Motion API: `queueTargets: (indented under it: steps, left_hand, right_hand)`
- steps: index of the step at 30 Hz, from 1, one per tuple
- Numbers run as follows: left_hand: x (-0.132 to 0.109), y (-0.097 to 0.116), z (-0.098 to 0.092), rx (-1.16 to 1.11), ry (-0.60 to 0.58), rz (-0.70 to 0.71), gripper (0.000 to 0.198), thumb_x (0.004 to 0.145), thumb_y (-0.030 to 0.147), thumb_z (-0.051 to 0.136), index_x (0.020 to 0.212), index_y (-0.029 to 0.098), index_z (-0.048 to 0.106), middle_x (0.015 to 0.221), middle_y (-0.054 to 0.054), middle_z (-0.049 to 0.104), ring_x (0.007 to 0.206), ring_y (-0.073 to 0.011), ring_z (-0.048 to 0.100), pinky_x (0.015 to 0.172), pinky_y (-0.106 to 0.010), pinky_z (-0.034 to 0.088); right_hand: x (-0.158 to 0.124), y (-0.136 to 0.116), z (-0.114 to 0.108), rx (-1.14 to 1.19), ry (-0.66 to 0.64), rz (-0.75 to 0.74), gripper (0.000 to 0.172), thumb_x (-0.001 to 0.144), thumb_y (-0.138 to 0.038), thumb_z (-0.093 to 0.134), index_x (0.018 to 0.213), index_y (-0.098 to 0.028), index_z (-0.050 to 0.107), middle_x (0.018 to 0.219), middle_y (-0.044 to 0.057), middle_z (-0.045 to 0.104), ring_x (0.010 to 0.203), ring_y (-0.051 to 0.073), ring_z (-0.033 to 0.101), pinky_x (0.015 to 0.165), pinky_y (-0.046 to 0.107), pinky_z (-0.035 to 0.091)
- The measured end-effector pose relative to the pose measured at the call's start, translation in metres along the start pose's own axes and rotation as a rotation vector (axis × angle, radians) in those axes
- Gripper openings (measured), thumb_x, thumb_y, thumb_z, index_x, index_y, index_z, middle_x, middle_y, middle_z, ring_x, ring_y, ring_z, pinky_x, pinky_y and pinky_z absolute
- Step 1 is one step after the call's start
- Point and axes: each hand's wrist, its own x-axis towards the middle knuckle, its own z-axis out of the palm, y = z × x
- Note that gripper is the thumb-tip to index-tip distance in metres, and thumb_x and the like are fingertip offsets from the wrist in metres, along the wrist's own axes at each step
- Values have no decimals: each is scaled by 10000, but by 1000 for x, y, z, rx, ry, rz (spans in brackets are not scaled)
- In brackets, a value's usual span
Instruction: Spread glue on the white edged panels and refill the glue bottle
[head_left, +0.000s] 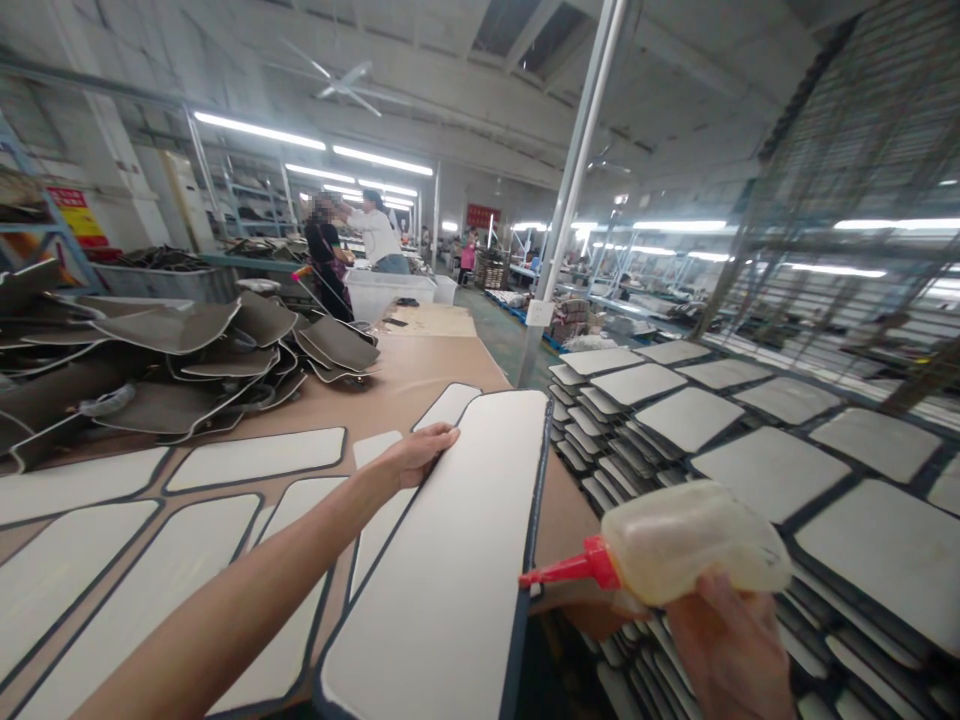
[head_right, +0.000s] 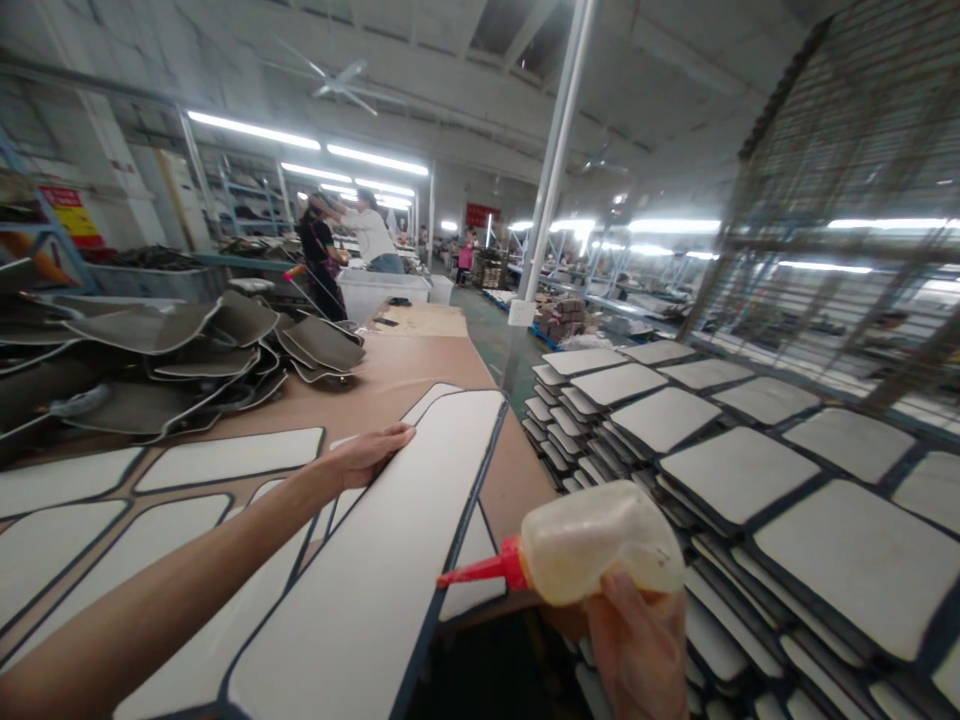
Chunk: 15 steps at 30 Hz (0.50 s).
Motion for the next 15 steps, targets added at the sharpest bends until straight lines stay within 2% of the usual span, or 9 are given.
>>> queueTargets:
  steps: [8, 15]
  left_hand:
    - [14, 7, 1, 9, -3, -7, 218, 720, 269, 698, 758, 160, 513, 576, 12, 598, 490, -126, 562, 478, -227, 456]
    - [23, 11, 0, -10, -2, 8, 211, 720, 257, 700, 793, 156, 530, 605, 7, 613, 514, -132, 578, 524, -244, 479]
  right_hand:
    - [-6, -1, 1, 14, 15, -47, 643, 586, -330, 734, 1196, -251, 544, 912, 48, 718, 747, 234, 674, 710, 384, 543]
    - [-4, 3, -17, 31, 9, -39, 568, 564, -279, 752, 1107, -290, 587, 891, 26, 718, 704, 228, 675, 583, 344, 564]
